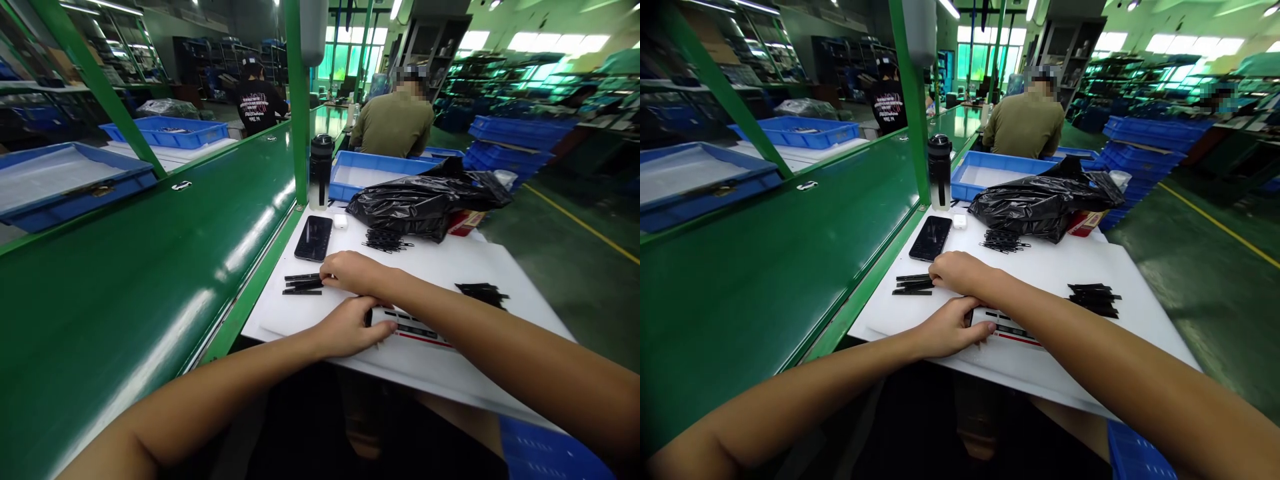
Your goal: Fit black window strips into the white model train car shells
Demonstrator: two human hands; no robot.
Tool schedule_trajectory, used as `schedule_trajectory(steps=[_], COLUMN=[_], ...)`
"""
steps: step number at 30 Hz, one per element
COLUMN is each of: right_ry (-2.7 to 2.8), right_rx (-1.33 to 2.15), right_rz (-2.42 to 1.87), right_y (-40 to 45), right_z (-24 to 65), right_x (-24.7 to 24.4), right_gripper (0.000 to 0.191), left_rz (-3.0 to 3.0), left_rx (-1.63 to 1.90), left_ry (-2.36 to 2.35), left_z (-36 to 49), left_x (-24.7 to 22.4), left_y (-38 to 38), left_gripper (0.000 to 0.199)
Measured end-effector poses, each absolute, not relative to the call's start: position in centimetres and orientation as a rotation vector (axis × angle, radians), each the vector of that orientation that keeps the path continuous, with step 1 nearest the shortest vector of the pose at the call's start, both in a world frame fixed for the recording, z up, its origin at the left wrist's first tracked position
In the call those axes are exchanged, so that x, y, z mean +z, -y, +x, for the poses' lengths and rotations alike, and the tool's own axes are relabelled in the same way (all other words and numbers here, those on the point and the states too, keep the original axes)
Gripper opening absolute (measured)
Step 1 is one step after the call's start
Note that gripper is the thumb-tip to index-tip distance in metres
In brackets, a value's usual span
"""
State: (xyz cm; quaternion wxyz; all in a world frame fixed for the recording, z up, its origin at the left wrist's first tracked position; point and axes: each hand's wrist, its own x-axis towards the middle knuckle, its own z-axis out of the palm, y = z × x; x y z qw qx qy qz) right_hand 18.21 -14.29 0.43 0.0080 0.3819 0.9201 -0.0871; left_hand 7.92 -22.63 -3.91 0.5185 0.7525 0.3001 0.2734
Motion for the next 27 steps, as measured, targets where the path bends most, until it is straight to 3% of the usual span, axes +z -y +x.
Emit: schedule_trajectory(steps=[8, 19, 27], right_ry=[-2.952, -3.095, -3.029], right_rx=[-0.358, -0.757, -0.424], right_rz=[1.304, 1.998, 2.320], right_y=[14.6, 22.7, 29.8], right_z=[18.6, 26.3, 32.2], right_x=[0.6, 3.9, 0.6], right_gripper=[0.013, 0.013, 0.013], left_rz=[1.744, 1.598, 1.539], left_rx=[0.633, 0.633, 0.636], left_ry=[-0.693, -0.699, -0.677], left_z=[7.9, 7.8, 7.8], left_x=[-4.0, -3.6, -3.5], left_y=[22.7, 22.3, 22.0], left_gripper=[0.041, 0.035, 0.032])
